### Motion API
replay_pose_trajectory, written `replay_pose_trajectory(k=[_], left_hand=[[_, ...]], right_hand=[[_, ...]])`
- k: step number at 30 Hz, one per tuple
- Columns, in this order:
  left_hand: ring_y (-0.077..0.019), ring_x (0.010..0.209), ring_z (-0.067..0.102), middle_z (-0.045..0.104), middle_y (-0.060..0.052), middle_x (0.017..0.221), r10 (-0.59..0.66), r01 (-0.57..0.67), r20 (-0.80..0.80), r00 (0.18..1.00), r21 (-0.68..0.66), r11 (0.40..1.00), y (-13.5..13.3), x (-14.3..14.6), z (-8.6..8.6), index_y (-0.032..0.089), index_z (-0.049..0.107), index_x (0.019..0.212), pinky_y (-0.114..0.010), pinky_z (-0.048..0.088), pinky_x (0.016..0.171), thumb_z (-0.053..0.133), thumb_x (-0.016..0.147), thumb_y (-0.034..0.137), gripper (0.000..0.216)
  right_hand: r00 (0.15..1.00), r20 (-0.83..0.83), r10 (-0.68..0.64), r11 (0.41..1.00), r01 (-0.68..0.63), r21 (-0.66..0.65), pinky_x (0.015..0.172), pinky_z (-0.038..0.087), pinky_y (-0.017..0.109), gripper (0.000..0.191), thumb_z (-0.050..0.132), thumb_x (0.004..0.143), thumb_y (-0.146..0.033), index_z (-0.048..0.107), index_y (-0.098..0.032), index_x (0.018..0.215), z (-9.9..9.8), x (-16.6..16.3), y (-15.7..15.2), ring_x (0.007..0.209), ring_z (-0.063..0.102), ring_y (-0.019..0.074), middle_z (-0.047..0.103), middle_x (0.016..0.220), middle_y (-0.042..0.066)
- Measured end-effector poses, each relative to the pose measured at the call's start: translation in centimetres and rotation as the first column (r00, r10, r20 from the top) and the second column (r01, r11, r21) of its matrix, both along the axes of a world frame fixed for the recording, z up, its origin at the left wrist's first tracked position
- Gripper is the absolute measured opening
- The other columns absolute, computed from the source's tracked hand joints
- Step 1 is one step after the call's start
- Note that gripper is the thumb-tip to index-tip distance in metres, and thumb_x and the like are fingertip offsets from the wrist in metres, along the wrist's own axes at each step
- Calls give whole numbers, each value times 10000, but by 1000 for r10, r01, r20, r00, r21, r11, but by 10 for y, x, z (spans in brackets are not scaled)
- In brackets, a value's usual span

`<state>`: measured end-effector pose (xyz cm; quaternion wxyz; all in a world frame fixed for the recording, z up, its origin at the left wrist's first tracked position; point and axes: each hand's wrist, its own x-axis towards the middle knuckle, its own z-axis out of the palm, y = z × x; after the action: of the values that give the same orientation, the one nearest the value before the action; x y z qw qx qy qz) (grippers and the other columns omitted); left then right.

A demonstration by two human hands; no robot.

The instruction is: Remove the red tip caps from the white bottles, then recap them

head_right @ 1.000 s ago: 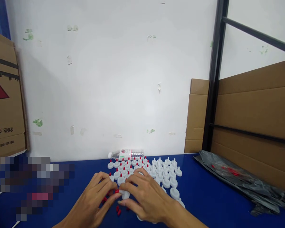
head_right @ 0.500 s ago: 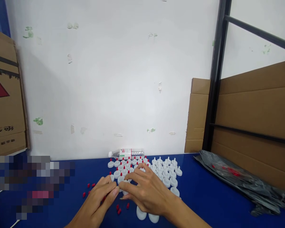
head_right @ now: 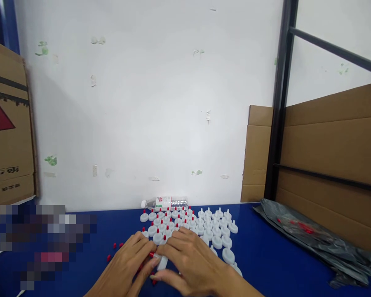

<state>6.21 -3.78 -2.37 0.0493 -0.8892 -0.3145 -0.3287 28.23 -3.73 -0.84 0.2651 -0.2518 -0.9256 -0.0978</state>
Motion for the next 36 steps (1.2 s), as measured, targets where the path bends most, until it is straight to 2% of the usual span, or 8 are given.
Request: replay_pose_trajectory(k=[3,6,10,14,21,26,32,36], left_hand=[[-211,776,550,645,-37,799,-68,68,1,998,-28,997,0,-2,0,226,534,772,-330,442,698,340,1038,255,330],[-193,763,557,629,-16,781,-16,30,109,994,-125,992,-2,-4,1,235,542,751,-310,458,702,300,1061,320,402],[-198,748,554,619,-8,763,92,-62,191,977,-156,986,-2,-12,8,260,572,774,-310,475,732,296,1061,357,410],[-194,723,541,591,-16,757,118,-100,105,988,-161,982,6,-17,8,242,517,763,-302,453,682,291,1066,363,397],[-203,789,575,623,-15,828,124,-117,23,992,-207,971,16,-14,-9,245,546,863,-336,462,818,291,1067,303,331],[-210,951,599,647,-17,981,92,-89,1,996,-252,964,18,-14,-14,264,598,1012,-402,422,995,295,1067,264,308],[-229,1039,613,641,-36,1101,102,-97,1,995,-281,955,24,-17,-26,300,566,1213,-353,492,904,397,1019,229,266],[-212,950,638,618,-51,1071,149,-136,10,989,-338,931,26,-16,-29,271,581,1175,-343,508,856,414,1012,235,236]], right_hand=[[999,34,25,999,-27,35,817,440,355,315,490,1025,-468,613,-199,1133,3,-3,-1,805,595,199,690,894,45],[997,66,32,991,-40,129,834,444,370,256,479,1039,-369,600,-192,1179,9,7,10,863,621,204,708,995,74],[978,-96,-187,962,202,182,892,448,407,248,478,1027,-274,598,-210,1235,17,52,41,998,650,238,709,1159,116],[744,-317,-589,793,608,-46,850,468,365,266,475,1003,-369,609,-238,1192,19,105,73,839,675,218,726,1085,73],[529,-290,-797,591,782,-197,587,393,286,175,513,934,-347,641,-245,998,-2,154,99,623,648,222,684,681,12],[447,-191,-874,483,840,-245,712,436,295,185,572,909,-359,671,-208,946,-17,182,111,904,678,253,719,989,86],[304,20,-952,276,888,-368,817,522,353,190,609,964,-325,677,-172,1055,-26,210,114,978,675,238,698,1087,95],[312,177,-933,213,879,-427,874,568,420,310,628,982,-354,608,-186,1241,-30,215,114,1037,653,221,629,1246,80]])
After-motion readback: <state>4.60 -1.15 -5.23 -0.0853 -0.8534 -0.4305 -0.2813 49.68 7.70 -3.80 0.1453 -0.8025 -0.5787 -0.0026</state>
